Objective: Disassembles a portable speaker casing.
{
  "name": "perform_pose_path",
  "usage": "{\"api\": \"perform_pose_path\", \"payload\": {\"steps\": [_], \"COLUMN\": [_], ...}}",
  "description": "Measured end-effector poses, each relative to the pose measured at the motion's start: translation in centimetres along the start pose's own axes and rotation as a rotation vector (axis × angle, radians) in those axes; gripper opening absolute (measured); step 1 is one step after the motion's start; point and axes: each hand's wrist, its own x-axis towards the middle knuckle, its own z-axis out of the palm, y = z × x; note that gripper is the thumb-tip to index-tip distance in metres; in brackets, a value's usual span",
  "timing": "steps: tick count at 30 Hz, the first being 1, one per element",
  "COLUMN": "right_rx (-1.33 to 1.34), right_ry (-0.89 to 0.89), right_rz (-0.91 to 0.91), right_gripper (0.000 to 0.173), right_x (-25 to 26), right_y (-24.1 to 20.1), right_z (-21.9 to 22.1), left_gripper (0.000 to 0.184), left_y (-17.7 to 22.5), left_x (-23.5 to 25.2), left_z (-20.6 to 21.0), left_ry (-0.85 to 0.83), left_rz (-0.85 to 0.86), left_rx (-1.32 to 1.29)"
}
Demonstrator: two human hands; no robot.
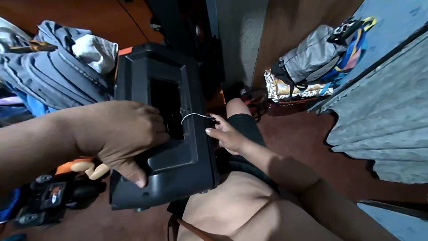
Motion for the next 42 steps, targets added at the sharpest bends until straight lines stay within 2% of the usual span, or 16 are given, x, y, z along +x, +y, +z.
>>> {"api": "perform_pose_path", "payload": {"steps": [4, 6, 9, 11, 13, 14, 16, 18, 20, 23, 26, 29, 31, 35, 39, 42], "right_rx": [0.045, 0.06, 0.041, 0.029, 0.025, 0.011, -0.033, -0.088, -0.121, -0.139, -0.181, -0.141, -0.111, -0.095, -0.065, -0.19], "right_ry": [-0.038, -0.044, -0.015, -0.004, 0.0, 0.011, 0.038, 0.055, 0.063, 0.053, 0.054, 0.065, 0.065, 0.073, 0.01, -0.011], "right_rz": [0.051, 0.07, 0.123, 0.157, 0.168, 0.172, 0.186, 0.207, 0.219, 0.245, 0.259, 0.261, 0.269, 0.303, 0.351, 0.346], "right_gripper": [0.069, 0.069, 0.071, 0.068, 0.059, 0.056, 0.055, 0.056, 0.055, 0.057, 0.056, 0.058, 0.059, 0.061, 0.072, 0.056], "right_x": [-0.5, -0.5, -0.2, 0.2, 0.7, 1.1, 1.6, 1.8, 2.0, 2.1, 1.9, 2.1, 2.4, 2.8, 2.2, 1.8], "right_y": [1.0, 1.7, 2.8, 3.7, 4.5, 4.9, 5.1, 4.7, 4.7, 5.0, 5.2, 6.0, 6.7, 7.9, 7.5, 6.3], "right_z": [0.9, 1.0, 1.0, 0.8, 0.7, 0.7, 0.6, 0.7, 0.9, 1.1, 1.3, 1.6, 1.8, 2.4, 2.0, 0.2], "left_gripper": [0.096, 0.097, 0.104, 0.1, 0.086, 0.081, 0.076, 0.071, 0.069, 0.069, 0.069, 0.068, 0.069, 0.072, 0.07, 0.072], "left_y": [1.2, 2.1, 3.9, 3.6, 2.0, 1.4, 1.5, 1.6, 1.6, 2.1, 2.0, 2.4, 2.2, 1.6, 2.8, 4.1], "left_x": [-0.2, 0.5, 3.3, 3.6, 2.5, 2.4, 3.5, 4.1, 4.1, 4.4, 4.4, 4.6, 4.4, 3.3, 2.7, 2.0], "left_z": [0.7, 0.6, -2.1, -0.3, 5.9, 7.6, 5.3, 3.8, 3.7, 3.1, 3.7, 2.4, 3.0, 7.3, 6.3, 5.7], "left_ry": [-0.049, -0.045, -0.199, -0.166, 0.144, 0.246, 0.17, 0.173, 0.174, 0.072, 0.087, 0.0, -0.014, 0.083, 0.01, -0.053], "left_rz": [-0.028, -0.109, -0.287, -0.317, -0.255, -0.223, -0.178, -0.129, -0.118, -0.176, -0.158, -0.159, -0.146, -0.077, -0.073, -0.067], "left_rx": [0.007, -0.003, -0.043, -0.107, -0.138, -0.151, -0.134, -0.148, -0.152, -0.154, -0.158, -0.157, -0.147, -0.111, -0.088, -0.081]}}
